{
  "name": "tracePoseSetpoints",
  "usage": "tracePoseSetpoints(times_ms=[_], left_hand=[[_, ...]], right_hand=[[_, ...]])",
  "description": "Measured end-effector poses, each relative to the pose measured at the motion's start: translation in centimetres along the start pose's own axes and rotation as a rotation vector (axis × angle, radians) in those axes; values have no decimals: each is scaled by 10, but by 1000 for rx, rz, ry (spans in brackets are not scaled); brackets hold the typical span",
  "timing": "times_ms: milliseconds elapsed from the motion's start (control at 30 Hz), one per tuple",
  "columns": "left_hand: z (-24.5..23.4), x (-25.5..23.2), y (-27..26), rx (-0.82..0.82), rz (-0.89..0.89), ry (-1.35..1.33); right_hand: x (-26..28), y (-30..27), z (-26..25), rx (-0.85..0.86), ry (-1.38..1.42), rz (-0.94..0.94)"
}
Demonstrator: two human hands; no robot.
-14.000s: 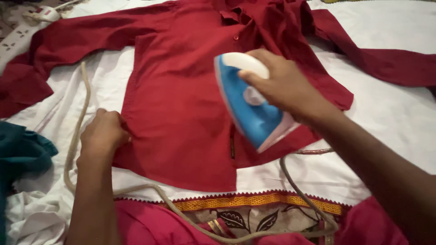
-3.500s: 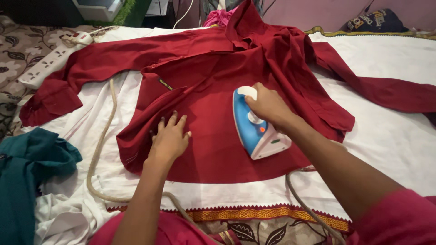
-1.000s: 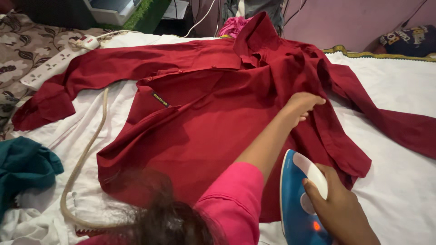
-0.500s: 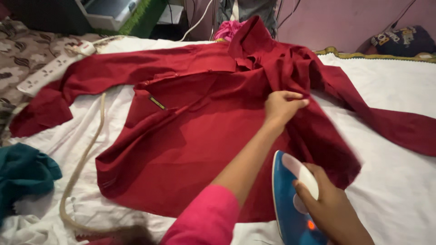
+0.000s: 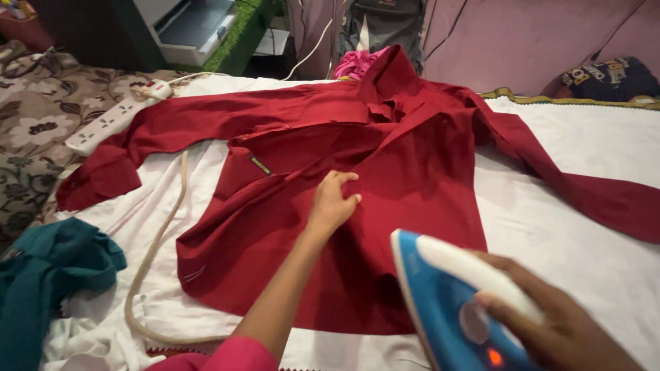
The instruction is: The person irons a red long-sleeved shirt by hand, smoothing the fabric and pressing the iron across the front, back, and sleeves while the shirt is laid out on a white surface.
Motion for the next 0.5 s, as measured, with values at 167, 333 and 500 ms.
tracePoseSetpoints(times_ms=[167,333,500], left_hand=[[-29,-22,-31,114,-158,-185],[-49,-42,-57,-75,-279,59],[-59,-60,-85,-118,-94,-30]], right_hand=[[-50,2,-45,-341,25,662],[-52,12,-63,-657,220,573],[-57,28,-63,-625,226,620]])
Point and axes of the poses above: each hand's wrist, its own y-axis towards the middle knuckle, its own z-axis out of the palm, x = y × z, the point moved 5 cm from there along y, towards the middle knuckle, and after that the axes turned 2 degrees about x, right-handed, at the moved point
